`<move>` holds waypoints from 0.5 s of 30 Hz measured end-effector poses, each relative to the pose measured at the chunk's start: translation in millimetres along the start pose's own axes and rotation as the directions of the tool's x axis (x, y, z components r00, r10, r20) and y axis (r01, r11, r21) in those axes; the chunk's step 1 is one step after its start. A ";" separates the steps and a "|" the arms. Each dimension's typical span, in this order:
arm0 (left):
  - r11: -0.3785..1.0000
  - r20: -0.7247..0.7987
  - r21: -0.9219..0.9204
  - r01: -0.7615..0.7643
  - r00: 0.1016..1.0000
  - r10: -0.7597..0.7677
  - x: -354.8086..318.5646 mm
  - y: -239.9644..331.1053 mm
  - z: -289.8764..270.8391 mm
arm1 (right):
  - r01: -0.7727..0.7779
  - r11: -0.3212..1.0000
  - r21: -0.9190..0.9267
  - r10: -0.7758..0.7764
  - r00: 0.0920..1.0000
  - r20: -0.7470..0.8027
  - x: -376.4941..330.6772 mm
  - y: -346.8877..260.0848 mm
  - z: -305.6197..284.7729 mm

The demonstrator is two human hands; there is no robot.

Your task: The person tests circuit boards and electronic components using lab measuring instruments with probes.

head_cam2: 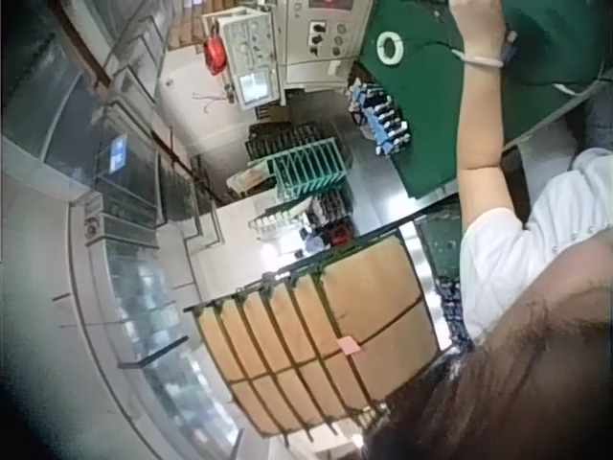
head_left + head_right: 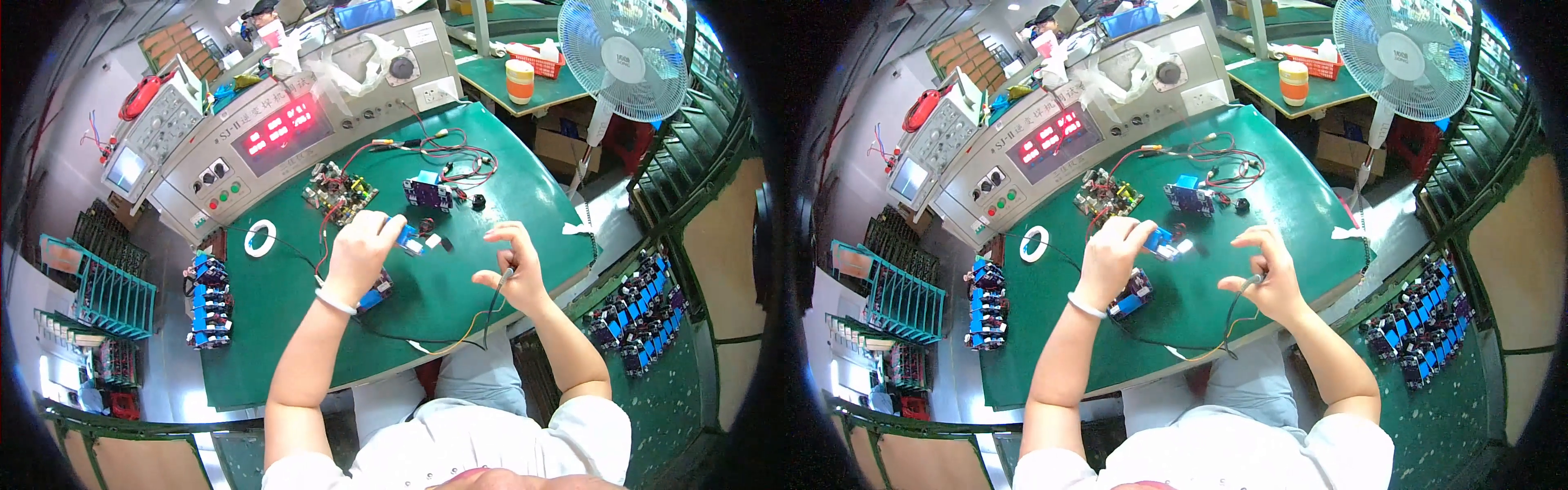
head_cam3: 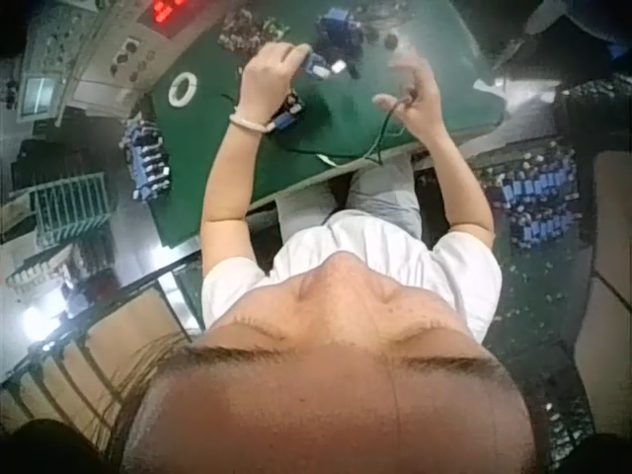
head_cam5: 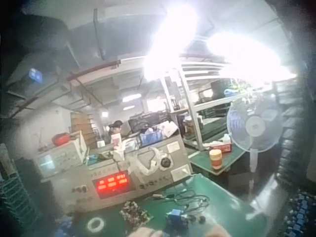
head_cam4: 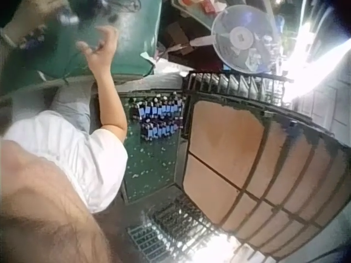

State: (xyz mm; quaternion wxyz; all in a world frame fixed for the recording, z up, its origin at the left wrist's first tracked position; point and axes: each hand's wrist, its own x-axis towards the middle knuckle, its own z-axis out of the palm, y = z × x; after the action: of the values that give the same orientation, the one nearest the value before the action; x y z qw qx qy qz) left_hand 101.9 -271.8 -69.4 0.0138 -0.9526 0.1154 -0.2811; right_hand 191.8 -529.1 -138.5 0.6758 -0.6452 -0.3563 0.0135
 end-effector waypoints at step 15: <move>0.967 0.145 -0.253 0.003 0.989 0.034 27.8 4.7 49.0 | -0.087 0.927 -0.366 0.177 0.959 0.220 37.4 23.4 28.1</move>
State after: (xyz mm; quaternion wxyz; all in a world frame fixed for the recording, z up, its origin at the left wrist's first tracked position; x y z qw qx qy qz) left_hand 149.9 -284.6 -96.3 -0.0968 -0.9639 0.1563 -0.1924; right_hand 216.0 -483.1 -144.3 0.4965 -0.7715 -0.3903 0.0761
